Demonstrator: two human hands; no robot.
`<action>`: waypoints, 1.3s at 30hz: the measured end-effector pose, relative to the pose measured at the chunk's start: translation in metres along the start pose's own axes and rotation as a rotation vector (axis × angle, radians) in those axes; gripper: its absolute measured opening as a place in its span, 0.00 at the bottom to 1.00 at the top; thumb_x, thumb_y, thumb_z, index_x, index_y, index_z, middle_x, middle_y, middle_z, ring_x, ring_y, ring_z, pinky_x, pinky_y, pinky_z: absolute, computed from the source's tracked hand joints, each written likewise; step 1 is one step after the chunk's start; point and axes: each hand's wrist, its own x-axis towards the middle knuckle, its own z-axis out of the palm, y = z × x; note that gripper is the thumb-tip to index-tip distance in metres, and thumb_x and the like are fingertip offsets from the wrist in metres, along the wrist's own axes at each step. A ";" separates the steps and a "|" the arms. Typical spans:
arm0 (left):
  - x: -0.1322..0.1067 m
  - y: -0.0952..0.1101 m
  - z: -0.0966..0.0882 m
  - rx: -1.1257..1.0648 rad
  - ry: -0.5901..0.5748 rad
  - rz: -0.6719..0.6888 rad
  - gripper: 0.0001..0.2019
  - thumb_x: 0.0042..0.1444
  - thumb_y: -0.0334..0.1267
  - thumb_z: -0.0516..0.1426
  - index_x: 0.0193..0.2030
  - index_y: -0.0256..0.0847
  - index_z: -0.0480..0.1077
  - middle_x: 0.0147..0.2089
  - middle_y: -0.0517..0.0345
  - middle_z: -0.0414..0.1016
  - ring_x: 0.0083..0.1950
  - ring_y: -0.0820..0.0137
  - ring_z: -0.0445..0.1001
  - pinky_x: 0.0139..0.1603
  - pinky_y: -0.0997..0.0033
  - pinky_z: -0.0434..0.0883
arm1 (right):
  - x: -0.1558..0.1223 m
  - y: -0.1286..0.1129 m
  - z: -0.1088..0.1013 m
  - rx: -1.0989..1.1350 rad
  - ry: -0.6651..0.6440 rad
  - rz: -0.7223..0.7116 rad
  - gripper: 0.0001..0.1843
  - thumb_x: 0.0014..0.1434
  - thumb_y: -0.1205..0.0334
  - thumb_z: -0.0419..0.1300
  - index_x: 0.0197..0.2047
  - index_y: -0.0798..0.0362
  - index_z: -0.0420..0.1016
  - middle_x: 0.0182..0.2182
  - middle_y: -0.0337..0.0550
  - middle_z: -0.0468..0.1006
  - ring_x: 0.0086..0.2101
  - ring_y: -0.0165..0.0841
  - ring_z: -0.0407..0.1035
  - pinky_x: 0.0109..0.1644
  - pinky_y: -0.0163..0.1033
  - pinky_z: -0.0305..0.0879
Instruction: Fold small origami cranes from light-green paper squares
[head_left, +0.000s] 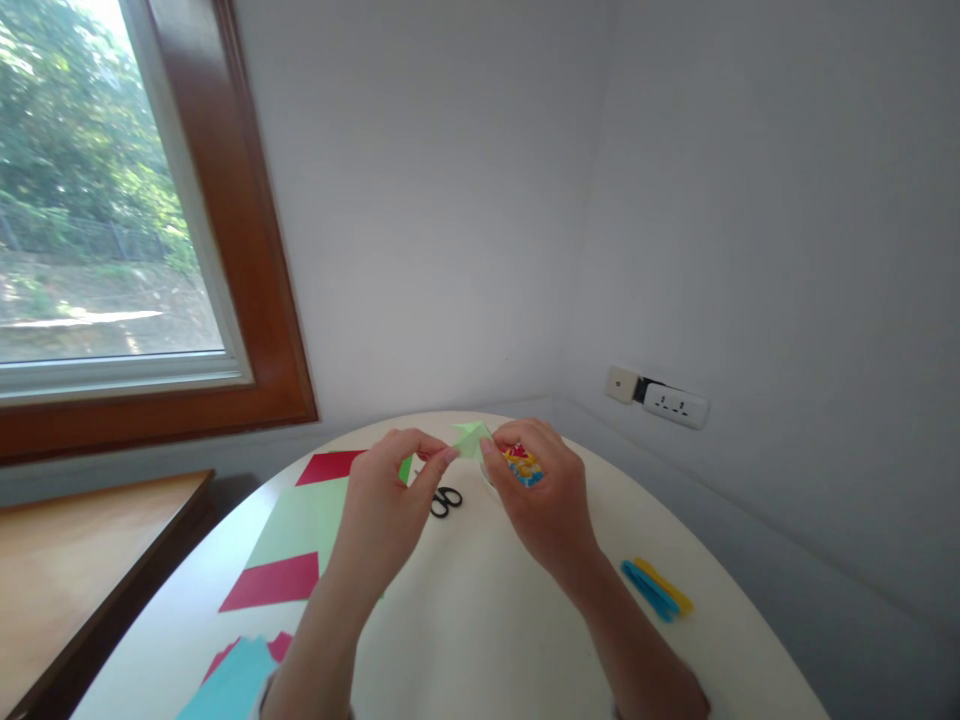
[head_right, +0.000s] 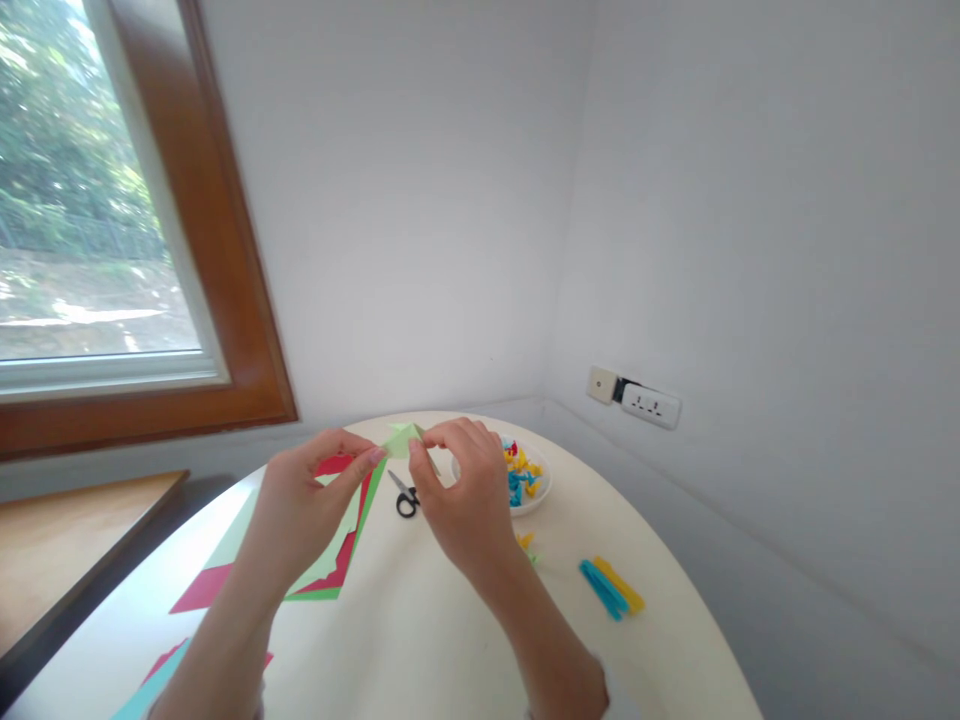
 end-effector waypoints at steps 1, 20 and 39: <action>0.000 0.000 0.000 -0.014 -0.004 0.000 0.08 0.51 0.40 0.57 0.25 0.41 0.72 0.27 0.61 0.76 0.30 0.70 0.72 0.33 0.71 0.68 | 0.000 0.000 0.000 0.011 0.001 0.008 0.08 0.55 0.66 0.56 0.25 0.51 0.65 0.25 0.38 0.74 0.30 0.33 0.68 0.37 0.40 0.60; 0.000 -0.007 -0.005 -0.019 -0.134 0.260 0.03 0.52 0.35 0.60 0.34 0.44 0.75 0.35 0.61 0.78 0.35 0.72 0.75 0.34 0.76 0.71 | 0.005 0.005 -0.004 0.199 -0.155 0.159 0.08 0.54 0.65 0.56 0.23 0.51 0.67 0.30 0.43 0.75 0.34 0.34 0.70 0.40 0.39 0.65; 0.002 -0.003 -0.006 -0.142 -0.044 0.134 0.05 0.52 0.36 0.58 0.28 0.41 0.75 0.30 0.60 0.78 0.32 0.70 0.74 0.35 0.74 0.71 | 0.005 0.000 -0.008 0.864 -0.428 0.451 0.21 0.49 0.54 0.66 0.44 0.48 0.65 0.37 0.42 0.75 0.38 0.33 0.73 0.43 0.41 0.71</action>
